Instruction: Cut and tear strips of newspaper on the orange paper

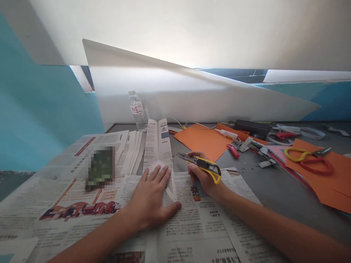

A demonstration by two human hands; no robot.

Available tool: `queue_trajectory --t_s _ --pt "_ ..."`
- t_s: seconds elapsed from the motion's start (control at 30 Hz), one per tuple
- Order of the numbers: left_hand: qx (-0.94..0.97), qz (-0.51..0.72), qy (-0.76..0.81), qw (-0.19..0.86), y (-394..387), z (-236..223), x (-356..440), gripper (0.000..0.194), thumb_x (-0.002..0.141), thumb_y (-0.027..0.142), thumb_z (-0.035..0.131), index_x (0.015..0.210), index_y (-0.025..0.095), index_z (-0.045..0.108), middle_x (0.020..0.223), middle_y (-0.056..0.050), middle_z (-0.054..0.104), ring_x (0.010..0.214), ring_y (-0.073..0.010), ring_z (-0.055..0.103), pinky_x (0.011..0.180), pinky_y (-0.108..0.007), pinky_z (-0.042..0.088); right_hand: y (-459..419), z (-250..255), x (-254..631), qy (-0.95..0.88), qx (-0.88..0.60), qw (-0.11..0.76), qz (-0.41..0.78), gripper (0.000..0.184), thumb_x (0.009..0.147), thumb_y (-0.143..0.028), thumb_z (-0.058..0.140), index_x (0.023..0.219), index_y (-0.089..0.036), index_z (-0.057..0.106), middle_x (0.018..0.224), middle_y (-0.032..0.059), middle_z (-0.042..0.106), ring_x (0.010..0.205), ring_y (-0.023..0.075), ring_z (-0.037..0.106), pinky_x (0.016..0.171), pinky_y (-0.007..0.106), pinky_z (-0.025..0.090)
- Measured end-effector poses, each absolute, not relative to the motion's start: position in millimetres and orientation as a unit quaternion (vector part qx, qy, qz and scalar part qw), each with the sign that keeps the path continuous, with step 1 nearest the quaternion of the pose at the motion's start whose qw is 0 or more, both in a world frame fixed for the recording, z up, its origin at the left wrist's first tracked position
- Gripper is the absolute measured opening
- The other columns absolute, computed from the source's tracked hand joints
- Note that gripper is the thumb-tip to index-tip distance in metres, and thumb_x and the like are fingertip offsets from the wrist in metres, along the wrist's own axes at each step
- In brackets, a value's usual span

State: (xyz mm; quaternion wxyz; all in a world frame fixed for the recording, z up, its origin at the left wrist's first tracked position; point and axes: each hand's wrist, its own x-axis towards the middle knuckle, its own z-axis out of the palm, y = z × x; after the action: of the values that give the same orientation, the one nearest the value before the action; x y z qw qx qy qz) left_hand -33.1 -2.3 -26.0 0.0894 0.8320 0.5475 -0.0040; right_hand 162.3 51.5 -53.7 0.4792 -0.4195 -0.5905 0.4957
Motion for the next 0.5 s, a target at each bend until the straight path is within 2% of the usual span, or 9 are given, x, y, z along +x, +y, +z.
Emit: queue_trajectory --t_s 0.5 --pt "0.833 -0.007 0.545 0.097 -3.0 -24.6 -32.9 0.09 0.082 0.068 0.043 0.151 0.013 0.026 0.157 -0.01 0.022 0.145 -0.0327 0.012 0.117 -0.055 0.008 48.2 -54.2 162.4 -0.605 -0.421 0.475 0.481 0.025 0.086 -0.033 0.052 0.108 -0.023 0.048 0.064 -0.0073 0.053 0.048 0.0106 0.05 0.047 0.023 0.041"
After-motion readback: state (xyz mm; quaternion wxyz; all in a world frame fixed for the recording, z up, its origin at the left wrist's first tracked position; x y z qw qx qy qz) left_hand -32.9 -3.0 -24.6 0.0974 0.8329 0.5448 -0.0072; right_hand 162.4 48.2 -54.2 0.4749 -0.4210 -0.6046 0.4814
